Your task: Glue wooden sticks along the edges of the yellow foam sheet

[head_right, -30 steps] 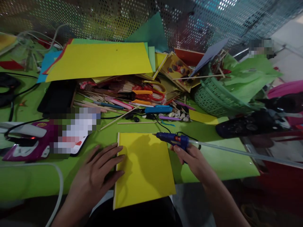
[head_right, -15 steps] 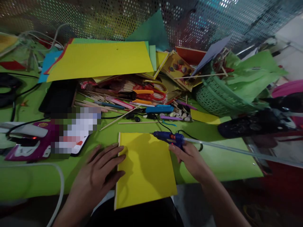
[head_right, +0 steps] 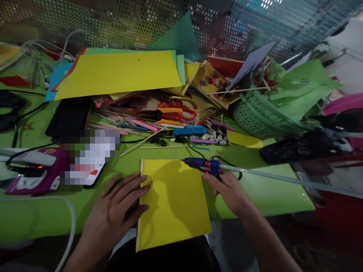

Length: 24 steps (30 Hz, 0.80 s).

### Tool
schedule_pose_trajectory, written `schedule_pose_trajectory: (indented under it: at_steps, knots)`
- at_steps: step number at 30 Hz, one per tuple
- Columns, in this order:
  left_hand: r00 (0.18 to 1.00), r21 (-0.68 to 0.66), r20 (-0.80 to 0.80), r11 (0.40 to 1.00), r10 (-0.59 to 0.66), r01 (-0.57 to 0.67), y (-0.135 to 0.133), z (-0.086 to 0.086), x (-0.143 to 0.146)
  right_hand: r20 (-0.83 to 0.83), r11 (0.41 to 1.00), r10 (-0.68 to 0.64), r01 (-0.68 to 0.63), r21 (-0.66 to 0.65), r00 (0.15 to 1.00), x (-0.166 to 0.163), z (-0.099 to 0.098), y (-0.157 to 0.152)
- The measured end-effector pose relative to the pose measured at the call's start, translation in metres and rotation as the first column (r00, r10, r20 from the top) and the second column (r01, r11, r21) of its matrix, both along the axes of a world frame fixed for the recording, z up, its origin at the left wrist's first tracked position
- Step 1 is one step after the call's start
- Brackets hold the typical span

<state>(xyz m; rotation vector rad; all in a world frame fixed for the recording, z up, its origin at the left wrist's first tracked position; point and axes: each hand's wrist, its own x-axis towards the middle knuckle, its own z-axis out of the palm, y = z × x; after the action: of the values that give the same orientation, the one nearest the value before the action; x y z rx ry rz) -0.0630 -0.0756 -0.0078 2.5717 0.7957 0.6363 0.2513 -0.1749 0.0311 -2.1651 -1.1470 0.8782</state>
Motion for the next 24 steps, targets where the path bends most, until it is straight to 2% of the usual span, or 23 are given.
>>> schedule_pose_trajectory:
  at_steps: [7,12,18,24]
  knots:
    - [1.000,0.019,0.015,1.000,-0.001,0.001,0.001,-0.002,-0.002,0.014,0.999,-0.040,0.040,0.007,0.999,0.016,-0.005,-0.014]
    - [1.000,0.016,0.010,1.000,0.004,-0.004,0.000,-0.002,-0.001,-0.028,1.000,-0.022,0.023,0.015,0.999,0.004,0.001,-0.004]
    - [0.999,0.008,0.034,1.000,0.014,-0.015,0.000,-0.002,-0.001,-0.001,1.000,0.022,-0.022,0.017,1.000,-0.005,0.002,0.004]
    - [1.000,0.025,0.020,1.000,-0.001,0.000,0.000,-0.005,-0.002,0.039,0.999,-0.043,0.043,-0.005,0.998,0.011,-0.001,-0.008]
